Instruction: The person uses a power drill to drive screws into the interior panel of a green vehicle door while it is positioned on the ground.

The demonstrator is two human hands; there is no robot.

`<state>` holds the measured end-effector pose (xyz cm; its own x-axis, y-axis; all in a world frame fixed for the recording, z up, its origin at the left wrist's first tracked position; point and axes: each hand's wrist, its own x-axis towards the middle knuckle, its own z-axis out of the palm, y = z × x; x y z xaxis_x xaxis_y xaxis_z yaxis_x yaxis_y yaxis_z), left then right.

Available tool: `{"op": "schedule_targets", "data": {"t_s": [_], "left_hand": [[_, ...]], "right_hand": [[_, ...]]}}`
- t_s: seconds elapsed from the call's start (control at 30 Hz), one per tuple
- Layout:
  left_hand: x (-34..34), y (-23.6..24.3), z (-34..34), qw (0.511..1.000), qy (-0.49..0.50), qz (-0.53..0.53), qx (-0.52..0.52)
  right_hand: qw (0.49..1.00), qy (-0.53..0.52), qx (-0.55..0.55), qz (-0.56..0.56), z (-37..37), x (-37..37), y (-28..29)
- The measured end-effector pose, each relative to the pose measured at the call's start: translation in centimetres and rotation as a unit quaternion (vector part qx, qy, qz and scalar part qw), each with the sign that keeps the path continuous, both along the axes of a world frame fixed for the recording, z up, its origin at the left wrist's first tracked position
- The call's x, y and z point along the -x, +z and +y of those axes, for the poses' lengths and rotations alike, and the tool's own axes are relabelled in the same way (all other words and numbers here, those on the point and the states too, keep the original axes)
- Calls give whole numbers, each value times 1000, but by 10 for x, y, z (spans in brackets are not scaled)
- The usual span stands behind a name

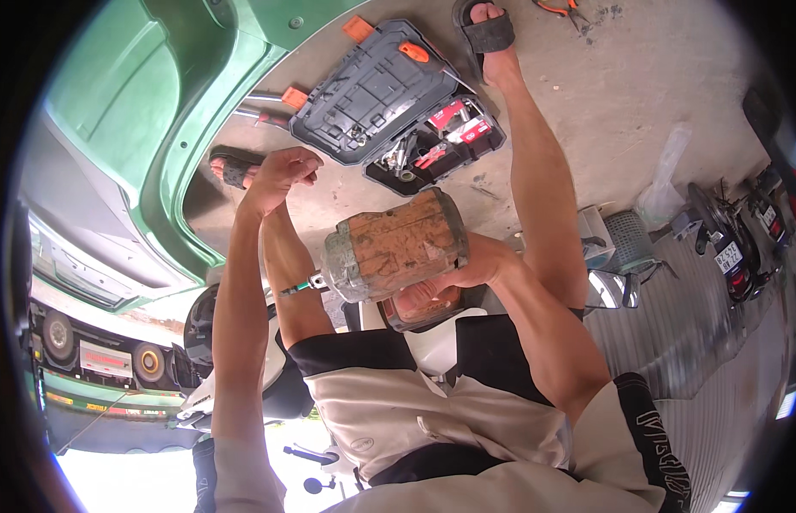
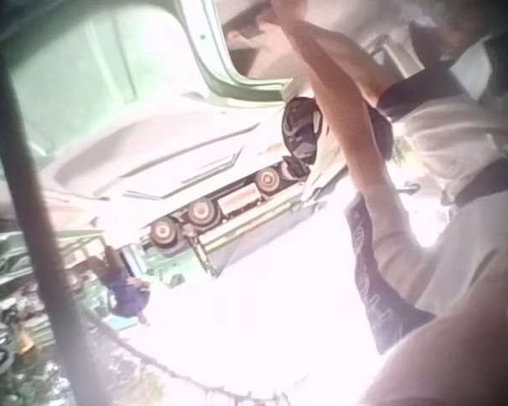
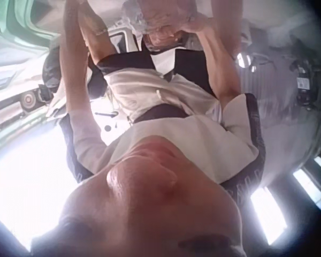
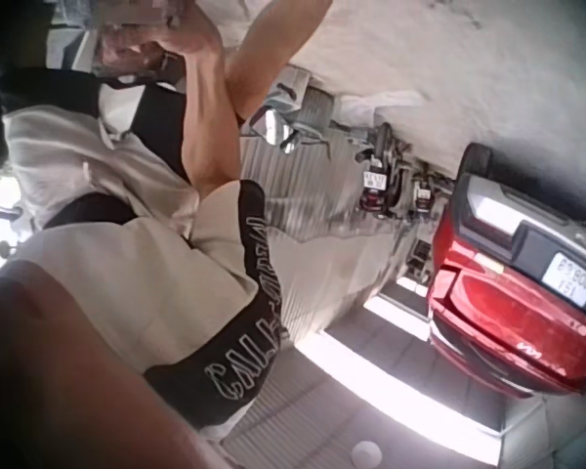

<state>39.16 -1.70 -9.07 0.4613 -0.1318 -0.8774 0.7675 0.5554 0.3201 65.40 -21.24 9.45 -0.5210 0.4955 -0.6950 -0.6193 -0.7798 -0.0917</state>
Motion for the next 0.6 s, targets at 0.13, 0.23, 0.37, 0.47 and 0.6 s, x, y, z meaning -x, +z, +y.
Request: {"op": "schedule_targets", "data": {"t_s": [0.13,0.23,0.37,0.47,0.6], "left_hand": [[7,-70,-52,980,-183,31,-73],[-25,-113,-97,991,32,82,-105],[-82,-135,-129,887,9,232,-400],[-90,-156,-137,797,95,337,-492],[-135,-160,-155,803,175,372,-432]], "right_hand": [[989,140,37,21,-8,-5,-8],[997,68,6,35,-31,0,-4],[998,-37,17,38,-38,0,-13],[997,-49,21,49,-38,4,-18],[997,-47,44,37,-46,-7,-19]]}}
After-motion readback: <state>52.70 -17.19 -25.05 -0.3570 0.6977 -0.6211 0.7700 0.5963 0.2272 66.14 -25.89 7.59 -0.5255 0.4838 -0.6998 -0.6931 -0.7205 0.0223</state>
